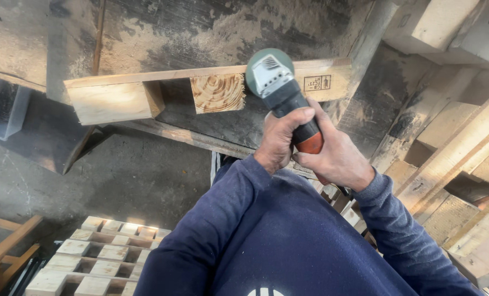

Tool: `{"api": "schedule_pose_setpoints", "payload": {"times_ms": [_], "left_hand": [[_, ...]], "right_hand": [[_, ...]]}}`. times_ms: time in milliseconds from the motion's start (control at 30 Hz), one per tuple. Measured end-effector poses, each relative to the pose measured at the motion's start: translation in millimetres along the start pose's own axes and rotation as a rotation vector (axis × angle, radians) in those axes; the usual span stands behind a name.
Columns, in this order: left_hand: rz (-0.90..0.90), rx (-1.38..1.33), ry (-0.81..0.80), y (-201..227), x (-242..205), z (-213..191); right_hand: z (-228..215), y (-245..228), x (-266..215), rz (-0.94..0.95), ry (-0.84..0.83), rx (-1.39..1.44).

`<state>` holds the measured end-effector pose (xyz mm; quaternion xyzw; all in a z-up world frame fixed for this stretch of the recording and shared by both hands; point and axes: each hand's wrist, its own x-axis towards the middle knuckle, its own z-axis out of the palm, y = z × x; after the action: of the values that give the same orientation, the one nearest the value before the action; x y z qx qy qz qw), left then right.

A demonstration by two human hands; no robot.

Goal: The person uses an angle grinder with a sanding disc to smooth the surfaces of small wooden blocks placed on a workbench. The person repositions the blocks and grinds different faces, generating sawdust throughout the process.

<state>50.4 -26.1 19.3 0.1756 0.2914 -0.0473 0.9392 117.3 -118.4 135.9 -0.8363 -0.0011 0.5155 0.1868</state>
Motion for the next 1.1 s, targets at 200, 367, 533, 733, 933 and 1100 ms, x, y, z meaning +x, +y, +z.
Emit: {"api": "schedule_pose_setpoints", "payload": {"times_ms": [200, 367, 533, 733, 933, 1100], "left_hand": [[-0.033, -0.016, -0.013, -9.3, 4.4, 5.7], [-0.102, 0.036, -0.037, -28.6, 15.9, 18.9], [-0.145, 0.070, -0.058, -48.1, 26.2, 34.1], [-0.226, 0.106, -0.088, -67.9, 36.3, 52.9], [-0.229, 0.134, -0.144, -86.1, 48.0, 68.2], [-0.278, 0.181, -0.154, -100.1, 55.8, 75.4]], "right_hand": [[-6.0, 10.9, -1.5, -0.187, 0.065, 0.019], [-16.0, 40.3, -0.2, -0.190, 0.121, 0.022], [-26.4, 66.5, -1.4, -0.152, 0.156, 0.053], [-39.1, 89.9, -5.8, -0.109, 0.199, 0.081], [-51.5, 108.4, -8.3, -0.140, 0.246, 0.142], [-60.0, 120.9, -8.9, -0.124, 0.265, 0.154]]}}
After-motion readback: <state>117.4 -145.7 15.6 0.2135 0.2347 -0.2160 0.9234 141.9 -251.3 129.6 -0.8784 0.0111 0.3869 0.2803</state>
